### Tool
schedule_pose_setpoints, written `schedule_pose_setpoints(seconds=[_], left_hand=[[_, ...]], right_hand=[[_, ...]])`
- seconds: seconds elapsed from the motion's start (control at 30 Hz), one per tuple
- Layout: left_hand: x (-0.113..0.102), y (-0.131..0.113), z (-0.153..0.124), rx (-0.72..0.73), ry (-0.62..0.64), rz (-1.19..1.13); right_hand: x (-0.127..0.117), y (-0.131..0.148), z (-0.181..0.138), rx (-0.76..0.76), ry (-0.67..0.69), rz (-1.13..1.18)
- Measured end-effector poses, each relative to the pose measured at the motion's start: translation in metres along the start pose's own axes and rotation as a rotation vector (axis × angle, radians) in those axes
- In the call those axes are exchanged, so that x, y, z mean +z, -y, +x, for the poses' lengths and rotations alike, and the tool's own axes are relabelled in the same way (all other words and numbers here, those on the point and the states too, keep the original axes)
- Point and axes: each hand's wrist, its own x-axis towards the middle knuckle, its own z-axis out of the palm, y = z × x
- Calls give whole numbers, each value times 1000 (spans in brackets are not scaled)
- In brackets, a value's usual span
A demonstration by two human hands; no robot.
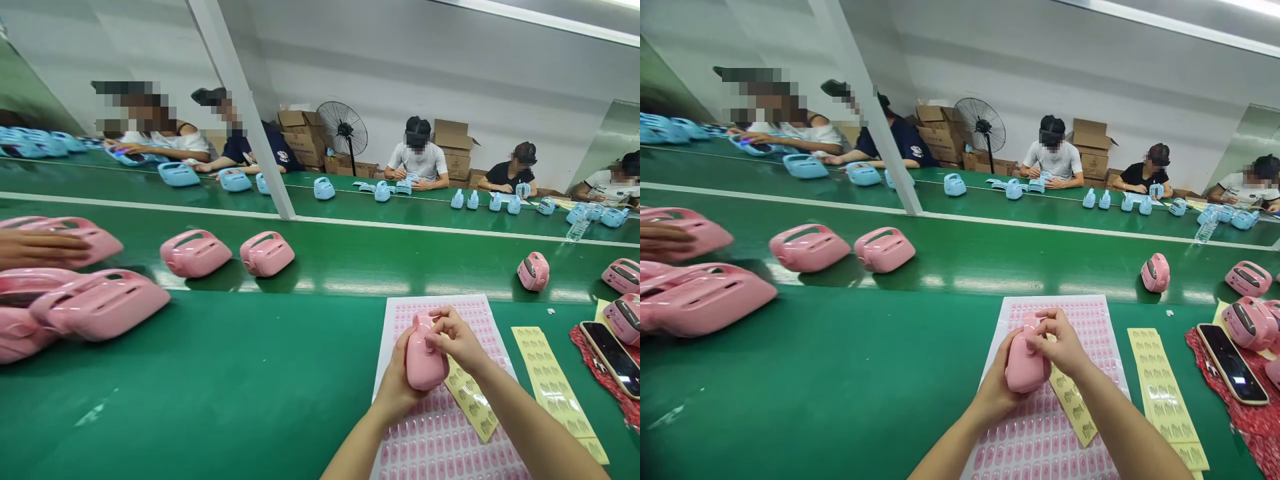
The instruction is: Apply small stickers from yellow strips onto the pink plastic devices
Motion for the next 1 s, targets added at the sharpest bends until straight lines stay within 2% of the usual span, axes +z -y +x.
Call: schedule_pose_setpoints(seconds=[0.33, 0.7, 0.8, 1.0], left_hand=[[0, 8, -1, 27, 35, 125], [1, 7, -1, 15, 33, 93], [1, 6, -1, 20, 33, 107], [1, 1, -2, 48, 41, 142]], right_hand=[[4, -10, -12, -83, -77, -61], [1, -6, -13, -238, -49, -301], [2, -11, -16, -387, -99, -401], [-2, -14, -23, -830, -179, -754]])
